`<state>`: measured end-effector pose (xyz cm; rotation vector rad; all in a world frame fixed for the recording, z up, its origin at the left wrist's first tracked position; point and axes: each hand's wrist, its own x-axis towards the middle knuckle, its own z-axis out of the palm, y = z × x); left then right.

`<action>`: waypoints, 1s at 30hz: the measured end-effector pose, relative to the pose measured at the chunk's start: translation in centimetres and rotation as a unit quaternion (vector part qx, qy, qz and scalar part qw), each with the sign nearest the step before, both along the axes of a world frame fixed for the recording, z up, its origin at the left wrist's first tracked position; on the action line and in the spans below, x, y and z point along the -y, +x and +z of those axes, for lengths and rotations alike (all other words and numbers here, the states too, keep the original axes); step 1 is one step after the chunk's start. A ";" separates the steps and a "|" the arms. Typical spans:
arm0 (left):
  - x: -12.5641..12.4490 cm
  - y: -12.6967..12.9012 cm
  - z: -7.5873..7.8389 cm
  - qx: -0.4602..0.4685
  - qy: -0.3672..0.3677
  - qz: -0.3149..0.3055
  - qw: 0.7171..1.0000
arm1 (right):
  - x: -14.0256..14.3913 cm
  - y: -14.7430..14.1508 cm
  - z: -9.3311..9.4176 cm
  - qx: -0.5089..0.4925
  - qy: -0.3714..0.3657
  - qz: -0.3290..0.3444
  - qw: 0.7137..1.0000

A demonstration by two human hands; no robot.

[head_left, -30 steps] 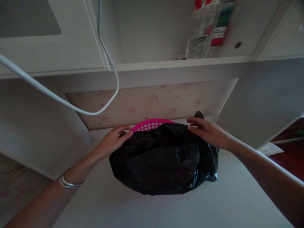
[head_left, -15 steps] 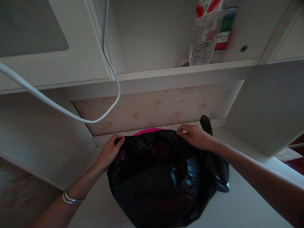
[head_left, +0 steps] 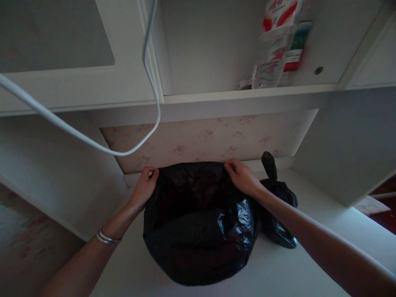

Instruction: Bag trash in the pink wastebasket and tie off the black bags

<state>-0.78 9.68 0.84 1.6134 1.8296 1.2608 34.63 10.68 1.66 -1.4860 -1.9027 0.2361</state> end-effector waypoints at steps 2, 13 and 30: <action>-0.4 0.0 0.0 -0.004 -0.001 -0.014 1.000 | 0.2 -0.1 0.1 0.009 0.014 0.015 1.000; -1.8 -0.4 0.8 -0.065 0.024 -0.125 0.990 | 1.5 -0.6 1.0 0.071 0.076 0.098 0.990; 0.1 -1.2 0.5 -0.050 -0.170 -0.245 0.953 | 1.6 0.3 -1.7 -0.205 -0.289 0.175 0.919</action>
